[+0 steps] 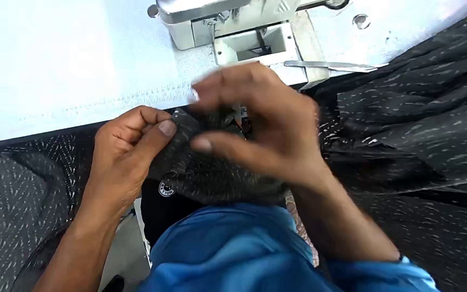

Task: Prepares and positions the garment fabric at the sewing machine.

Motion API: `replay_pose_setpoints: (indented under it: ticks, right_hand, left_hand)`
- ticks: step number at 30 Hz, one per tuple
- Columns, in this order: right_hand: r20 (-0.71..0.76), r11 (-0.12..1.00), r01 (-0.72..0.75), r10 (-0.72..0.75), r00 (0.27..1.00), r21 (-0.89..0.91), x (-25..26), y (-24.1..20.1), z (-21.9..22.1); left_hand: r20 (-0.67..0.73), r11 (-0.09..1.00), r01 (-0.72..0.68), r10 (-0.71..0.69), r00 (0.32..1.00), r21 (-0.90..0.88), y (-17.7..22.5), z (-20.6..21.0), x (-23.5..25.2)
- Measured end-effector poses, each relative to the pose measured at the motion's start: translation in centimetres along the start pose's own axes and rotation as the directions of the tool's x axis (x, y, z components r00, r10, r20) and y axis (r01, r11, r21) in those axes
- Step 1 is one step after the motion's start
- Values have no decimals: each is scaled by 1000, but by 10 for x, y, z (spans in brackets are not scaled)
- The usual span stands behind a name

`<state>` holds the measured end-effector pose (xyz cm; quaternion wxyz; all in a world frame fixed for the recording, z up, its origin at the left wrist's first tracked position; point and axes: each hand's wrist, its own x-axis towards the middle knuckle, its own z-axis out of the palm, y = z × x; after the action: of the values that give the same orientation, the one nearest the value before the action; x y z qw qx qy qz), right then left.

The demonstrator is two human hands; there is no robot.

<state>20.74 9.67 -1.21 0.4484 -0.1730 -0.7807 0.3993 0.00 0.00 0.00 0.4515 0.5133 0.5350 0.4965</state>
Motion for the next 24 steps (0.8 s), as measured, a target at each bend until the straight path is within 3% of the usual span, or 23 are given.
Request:
replay_pose_setpoints:
  ticks: [3,7,19,24]
  right_hand:
    - [194,959,-207,170,966,194,1,21,5]
    - [135,888,-276,242,961,367,-2,16,17]
    - [12,922,-267,274,962,281,-2,8,29]
    - [6,974,-179,180,984,139,0,8,27]
  left_hand:
    - [9,997,-59,58,998,40,0,-1,3]
    - [-20,991,-101,103,994,83,-4,-5,3]
    - [51,971,-165,158,986,174,2,-10,4]
    - [72,983,-183,184,980,-18,2,-17,10]
